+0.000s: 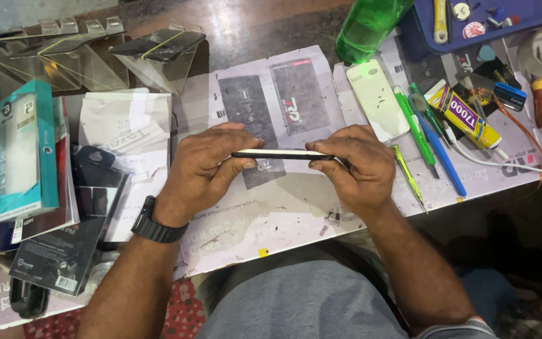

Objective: The person disassembles and repairs a mobile phone by cleaning parts with a small brush, manipulating the internal circuitry, and fitting the screen and casing back together on a workbench.

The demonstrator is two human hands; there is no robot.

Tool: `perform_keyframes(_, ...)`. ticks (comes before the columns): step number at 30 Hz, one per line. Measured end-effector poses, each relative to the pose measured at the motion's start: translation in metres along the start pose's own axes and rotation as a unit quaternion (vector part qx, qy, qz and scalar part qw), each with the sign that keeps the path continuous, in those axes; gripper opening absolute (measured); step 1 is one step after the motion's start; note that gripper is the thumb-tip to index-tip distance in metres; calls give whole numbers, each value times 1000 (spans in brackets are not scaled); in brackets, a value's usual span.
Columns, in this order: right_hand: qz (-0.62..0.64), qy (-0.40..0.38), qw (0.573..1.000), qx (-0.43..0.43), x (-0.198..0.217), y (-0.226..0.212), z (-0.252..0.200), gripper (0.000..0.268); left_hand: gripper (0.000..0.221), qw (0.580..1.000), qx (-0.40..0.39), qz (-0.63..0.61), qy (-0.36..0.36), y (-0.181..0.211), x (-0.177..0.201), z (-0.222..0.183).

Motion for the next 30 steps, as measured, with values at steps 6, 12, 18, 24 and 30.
perform_keyframes(6, 175, -1, 952, -251, -13, 33, -15, 29, 19, 982, 167, -80, 36, -20, -9, -5)
perform_keyframes(12, -81, -91, 989, 89, -15, -25, 10, 50, 17, 824, 401, -381, 120, -53, -20, -18)
perform_keyframes(18, -148, -115, 976, 107, -18, -21, 8, 34, 21, 815, 442, -367, 71, -53, -24, -24)
perform_keyframes(24, -73, -129, 988, 35, -26, 0, 7, 35, 35, 983, -1, 180, 46, 27, -3, 4)
perform_keyframes(30, -71, -161, 982, -65, -36, 21, -3, 34, 29, 979, -58, 195, -18, 24, -31, 4)
Point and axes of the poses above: each hand's wrist, its own z-axis towards the middle knuckle, its own x-axis out of the back of the hand, y = z × x, the point moved 6 cm from there along z, towards the middle knuckle, and after that the axes turned 2 degrees about -z, right-handed, at the moved point
